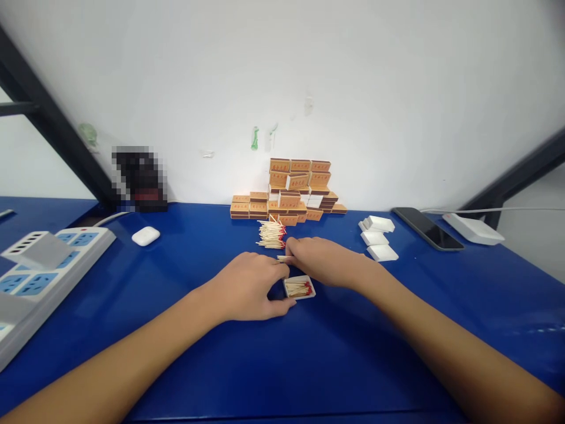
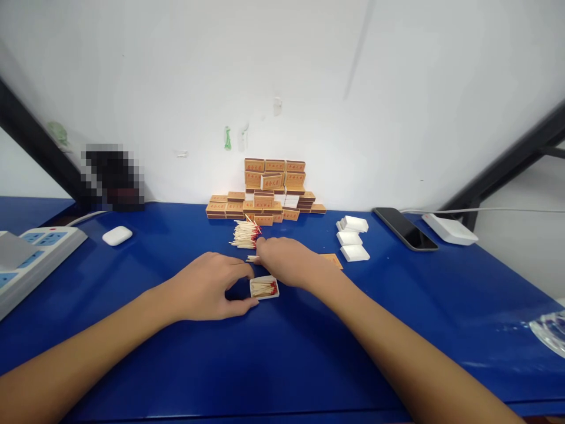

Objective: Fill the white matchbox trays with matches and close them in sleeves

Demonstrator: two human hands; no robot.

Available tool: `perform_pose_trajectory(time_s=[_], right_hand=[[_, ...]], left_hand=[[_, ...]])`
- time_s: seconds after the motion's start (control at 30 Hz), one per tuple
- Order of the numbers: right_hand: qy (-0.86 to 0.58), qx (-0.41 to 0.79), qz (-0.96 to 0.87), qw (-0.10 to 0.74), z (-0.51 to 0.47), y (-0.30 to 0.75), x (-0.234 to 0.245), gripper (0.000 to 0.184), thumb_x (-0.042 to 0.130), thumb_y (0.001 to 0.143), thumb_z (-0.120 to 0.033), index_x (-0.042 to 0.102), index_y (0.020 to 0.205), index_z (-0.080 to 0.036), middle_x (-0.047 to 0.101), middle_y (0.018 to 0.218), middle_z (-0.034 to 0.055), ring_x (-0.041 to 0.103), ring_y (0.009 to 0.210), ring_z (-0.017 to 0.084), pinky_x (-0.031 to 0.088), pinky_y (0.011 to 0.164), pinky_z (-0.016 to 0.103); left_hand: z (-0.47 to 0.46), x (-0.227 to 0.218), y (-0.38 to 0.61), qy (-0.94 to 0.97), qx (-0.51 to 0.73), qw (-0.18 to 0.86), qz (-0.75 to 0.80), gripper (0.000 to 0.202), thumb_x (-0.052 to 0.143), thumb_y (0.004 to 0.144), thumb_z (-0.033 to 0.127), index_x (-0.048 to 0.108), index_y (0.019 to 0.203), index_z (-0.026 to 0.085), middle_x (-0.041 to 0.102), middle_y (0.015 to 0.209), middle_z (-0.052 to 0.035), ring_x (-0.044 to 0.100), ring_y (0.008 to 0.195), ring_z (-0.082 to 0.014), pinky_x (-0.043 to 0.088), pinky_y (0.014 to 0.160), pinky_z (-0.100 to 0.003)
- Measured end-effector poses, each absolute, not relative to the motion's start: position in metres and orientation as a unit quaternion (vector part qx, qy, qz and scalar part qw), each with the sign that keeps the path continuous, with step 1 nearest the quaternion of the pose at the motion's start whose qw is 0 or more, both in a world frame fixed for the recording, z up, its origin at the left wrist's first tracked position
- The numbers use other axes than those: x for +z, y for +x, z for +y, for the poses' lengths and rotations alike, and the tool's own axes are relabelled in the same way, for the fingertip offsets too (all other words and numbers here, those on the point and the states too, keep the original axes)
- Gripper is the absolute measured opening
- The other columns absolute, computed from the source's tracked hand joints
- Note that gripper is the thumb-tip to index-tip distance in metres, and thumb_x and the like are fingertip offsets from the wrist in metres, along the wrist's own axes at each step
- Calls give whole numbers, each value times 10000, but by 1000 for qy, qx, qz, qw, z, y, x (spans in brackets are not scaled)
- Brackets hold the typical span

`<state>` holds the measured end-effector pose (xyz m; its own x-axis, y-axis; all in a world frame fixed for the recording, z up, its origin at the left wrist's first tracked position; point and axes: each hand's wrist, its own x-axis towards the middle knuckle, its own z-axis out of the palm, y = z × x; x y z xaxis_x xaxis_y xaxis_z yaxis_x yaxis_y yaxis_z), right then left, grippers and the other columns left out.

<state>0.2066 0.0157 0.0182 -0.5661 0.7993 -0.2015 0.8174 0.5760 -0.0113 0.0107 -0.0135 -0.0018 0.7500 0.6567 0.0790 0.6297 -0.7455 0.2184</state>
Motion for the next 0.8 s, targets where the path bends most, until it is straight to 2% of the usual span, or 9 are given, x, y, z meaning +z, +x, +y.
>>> perform_pose_trajectory(time_s=[0.13, 0.4, 0.5, 0.63, 0.8], right_hand=[[458, -49, 884, 84, 16, 211, 17, 183, 504, 1076, -278, 621, 1036, -142, 736, 919, 123, 678, 777, 233, 356, 598, 311], [460, -139, 877, -10, 10, 240, 30, 261, 429, 1095, -361, 600, 968, -211, 722, 933, 77, 635, 785, 208, 383, 637, 310], [456, -158, 876, 17, -4, 235, 35, 201, 461, 1084, -317, 608, 986, -220, 726, 940, 58, 642, 785, 201, 373, 627, 300], [462, -120, 877, 61, -15, 221, 32, 112, 530, 1040, -183, 620, 977, -198, 746, 972, 68, 672, 772, 199, 344, 597, 295], [446, -132, 885, 21, -10, 222, 27, 89, 572, 1036, -234, 642, 987, -207, 762, 993, 64, 685, 788, 206, 365, 619, 304]], left_hand=[[-11, -3, 8, 931, 85, 88, 343, 292, 646, 905, 471, 664, 857, 183, 705, 781, -24, 657, 687, -195, 389, 591, -300], [-6, -2, 4, 918, 95, 98, 372, 285, 672, 890, 472, 708, 932, 192, 700, 762, -16, 640, 657, -182, 394, 578, -294], [-5, -1, 4, 918, 96, 101, 372, 281, 672, 890, 470, 691, 903, 190, 689, 748, -13, 630, 644, -176, 384, 573, -292], [-4, -1, 4, 919, 106, 100, 367, 261, 670, 887, 448, 663, 851, 190, 668, 717, -2, 607, 619, -169, 369, 562, -298], [-4, 0, 4, 919, 103, 104, 366, 247, 678, 886, 441, 671, 871, 194, 659, 706, 5, 599, 600, -164, 361, 552, -300]])
